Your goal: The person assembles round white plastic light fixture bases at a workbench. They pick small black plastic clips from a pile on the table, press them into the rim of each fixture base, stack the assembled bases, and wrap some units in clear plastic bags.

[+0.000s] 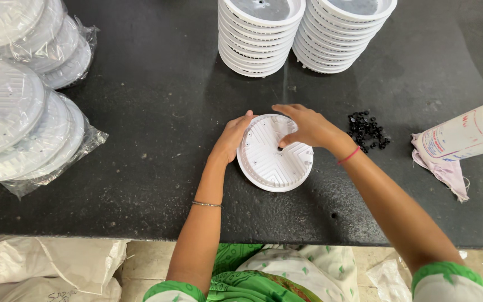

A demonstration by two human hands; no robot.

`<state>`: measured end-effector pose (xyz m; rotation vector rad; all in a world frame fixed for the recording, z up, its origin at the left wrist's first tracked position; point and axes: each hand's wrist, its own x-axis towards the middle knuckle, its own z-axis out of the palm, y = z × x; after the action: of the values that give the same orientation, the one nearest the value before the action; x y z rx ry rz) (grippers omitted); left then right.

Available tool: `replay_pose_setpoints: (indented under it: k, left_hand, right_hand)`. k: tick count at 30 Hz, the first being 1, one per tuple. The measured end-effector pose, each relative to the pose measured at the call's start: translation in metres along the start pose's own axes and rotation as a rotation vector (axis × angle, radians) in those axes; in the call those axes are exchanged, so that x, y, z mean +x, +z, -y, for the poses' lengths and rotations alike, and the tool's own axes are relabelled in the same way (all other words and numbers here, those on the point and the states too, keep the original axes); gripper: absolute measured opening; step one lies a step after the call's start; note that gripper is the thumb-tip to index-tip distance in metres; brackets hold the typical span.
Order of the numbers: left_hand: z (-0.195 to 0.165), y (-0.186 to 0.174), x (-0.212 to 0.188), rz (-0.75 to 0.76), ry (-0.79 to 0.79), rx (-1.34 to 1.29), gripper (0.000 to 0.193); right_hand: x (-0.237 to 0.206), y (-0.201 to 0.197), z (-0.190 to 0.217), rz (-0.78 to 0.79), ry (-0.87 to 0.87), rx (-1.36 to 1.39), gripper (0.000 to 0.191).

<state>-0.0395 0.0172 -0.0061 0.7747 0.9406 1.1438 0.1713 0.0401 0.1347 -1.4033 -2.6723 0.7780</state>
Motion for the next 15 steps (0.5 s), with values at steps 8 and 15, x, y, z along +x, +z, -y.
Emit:
replay_pose_setpoints:
  k: [8,15]
  left_hand:
    - [-0.001,0.001,0.004,0.003,-0.022,-0.072,0.060]
    - [-0.005,0.009,0.000,-0.014,-0.024,-0.189,0.059]
  right_hand:
    - [0.017,0.010,0.003,0.141,0.140,-0.124,0.104]
    - [0.004,0.028,0.007,0.005,0.115,-0.182,0.101]
